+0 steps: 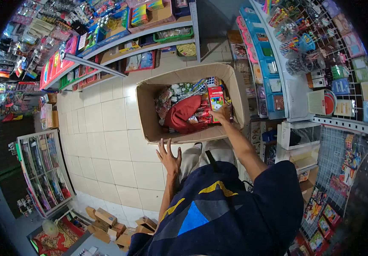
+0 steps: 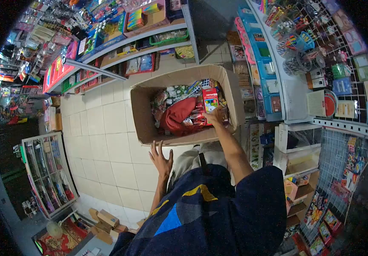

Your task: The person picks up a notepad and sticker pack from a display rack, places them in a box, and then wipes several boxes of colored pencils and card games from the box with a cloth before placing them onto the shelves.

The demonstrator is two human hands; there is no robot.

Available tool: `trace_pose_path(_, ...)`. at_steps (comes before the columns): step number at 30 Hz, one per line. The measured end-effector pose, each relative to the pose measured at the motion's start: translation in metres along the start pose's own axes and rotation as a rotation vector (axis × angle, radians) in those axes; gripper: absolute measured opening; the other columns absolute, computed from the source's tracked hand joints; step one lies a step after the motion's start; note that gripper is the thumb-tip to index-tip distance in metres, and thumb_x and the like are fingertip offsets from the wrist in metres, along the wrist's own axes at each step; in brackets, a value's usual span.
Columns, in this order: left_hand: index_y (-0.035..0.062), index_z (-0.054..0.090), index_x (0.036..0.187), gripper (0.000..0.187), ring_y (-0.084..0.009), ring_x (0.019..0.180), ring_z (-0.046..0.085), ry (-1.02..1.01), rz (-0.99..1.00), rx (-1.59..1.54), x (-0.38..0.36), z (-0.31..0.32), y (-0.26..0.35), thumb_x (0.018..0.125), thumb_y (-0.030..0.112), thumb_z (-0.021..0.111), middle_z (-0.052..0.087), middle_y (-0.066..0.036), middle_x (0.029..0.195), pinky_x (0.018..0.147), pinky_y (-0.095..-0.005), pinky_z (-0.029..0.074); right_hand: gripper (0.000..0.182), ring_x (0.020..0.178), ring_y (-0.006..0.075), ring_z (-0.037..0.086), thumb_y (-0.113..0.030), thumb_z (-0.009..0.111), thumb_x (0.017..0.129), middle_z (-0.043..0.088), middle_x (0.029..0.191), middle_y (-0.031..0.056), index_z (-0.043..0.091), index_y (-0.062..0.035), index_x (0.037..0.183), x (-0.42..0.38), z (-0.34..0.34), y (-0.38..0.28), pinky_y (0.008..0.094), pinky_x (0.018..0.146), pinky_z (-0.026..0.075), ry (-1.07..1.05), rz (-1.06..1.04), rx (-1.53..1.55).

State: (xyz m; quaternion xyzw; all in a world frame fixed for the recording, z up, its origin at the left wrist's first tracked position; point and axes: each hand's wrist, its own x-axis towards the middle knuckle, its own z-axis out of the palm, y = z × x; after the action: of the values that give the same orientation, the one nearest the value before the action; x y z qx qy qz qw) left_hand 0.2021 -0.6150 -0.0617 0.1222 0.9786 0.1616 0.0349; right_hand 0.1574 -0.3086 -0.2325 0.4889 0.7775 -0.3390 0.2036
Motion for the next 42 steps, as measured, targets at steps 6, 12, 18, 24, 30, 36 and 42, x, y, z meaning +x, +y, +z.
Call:
trace_pose_path(6,-0.0007,0.049,0.125,0.046,-0.0296,0.115,0.052,-0.118,0.060,-0.658,0.032,-0.005,0.015,0.091,0.028,0.059,0.056,-0.018,0.121,0.100,-0.0371,0.037,0.116,0.124,0.0423,0.037,-0.043,0.083,0.060,0.032,0.133,0.0310,0.015,0.0068,0.140,-0.103,-0.065,-0.021,0.0466,0.104,0.032,0.164,-0.622,0.344)
trace_pose_path(12,-0.0002,0.045,0.130,0.040,-0.0214,0.115,0.050,-0.303,0.334,-1.032,0.058,-0.050,0.066,0.099,0.025,0.044,0.053,-0.014,0.125,0.099,-0.0337,0.038,0.113,0.126,0.0403,0.037,-0.034,0.084,0.060,0.035,0.136,0.0276,0.015,0.0025,0.143,-0.264,-0.103,-0.024,0.0454,0.103,0.033,0.270,-0.855,0.364)
trace_pose_path(18,0.0055,0.038,0.134,0.041,-0.0139,0.109,0.052,-0.620,0.068,-1.721,0.003,-0.046,0.092,0.102,0.030,0.039,0.053,-0.007,0.122,0.093,-0.0305,0.043,0.100,0.126,0.0326,0.040,-0.028,0.080,0.073,0.036,0.137,0.0236,0.015,0.0017,0.144,-0.354,-0.072,0.031,0.0413,0.103,0.035,0.346,-0.823,0.559)
trace_pose_path(24,0.0022,0.036,0.136,0.041,-0.0161,0.114,0.047,-0.753,0.376,-1.538,-0.077,-0.031,0.124,0.102,0.026,0.036,0.050,-0.010,0.126,0.098,-0.0311,0.037,0.087,0.122,0.0298,0.046,-0.027,0.071,0.082,0.039,0.135,0.0234,0.017,0.0019,0.143,-0.416,-0.069,0.115,0.0399,0.100,0.039,0.463,-0.664,0.789)
trace_pose_path(30,-0.0014,0.038,0.132,0.039,-0.0208,0.113,0.048,-0.994,0.825,-1.247,-0.139,-0.053,0.175,0.100,0.021,0.038,0.051,-0.015,0.121,0.099,-0.0332,0.035,0.072,0.123,0.0294,0.044,-0.023,0.058,0.092,0.040,0.133,0.0231,0.015,0.0001,0.144,-0.455,-0.069,0.195,0.0415,0.102,0.035,0.804,-0.567,0.932)
trace_pose_path(36,-0.0014,0.043,0.125,0.037,-0.0291,0.103,0.056,-1.062,1.198,-1.105,-0.213,-0.051,0.223,0.098,0.024,0.041,0.059,-0.020,0.111,0.090,-0.0382,0.042,0.069,0.120,0.0219,0.043,-0.003,0.056,0.090,0.041,0.132,0.0174,0.011,-0.0021,0.143,-0.493,-0.082,0.257,0.0368,0.103,0.032,1.224,-0.587,1.010)
trace_pose_path(42,-0.0023,0.044,0.124,0.036,-0.0287,0.093,0.061,-1.051,1.179,-1.120,-0.289,-0.037,0.248,0.097,0.023,0.043,0.062,-0.020,0.103,0.083,-0.0386,0.045,0.067,0.113,0.0200,0.046,-0.003,0.055,0.090,0.042,0.128,0.0146,0.014,-0.0028,0.142,-0.534,-0.097,0.325,0.0344,0.100,0.034,1.200,-0.534,1.081)
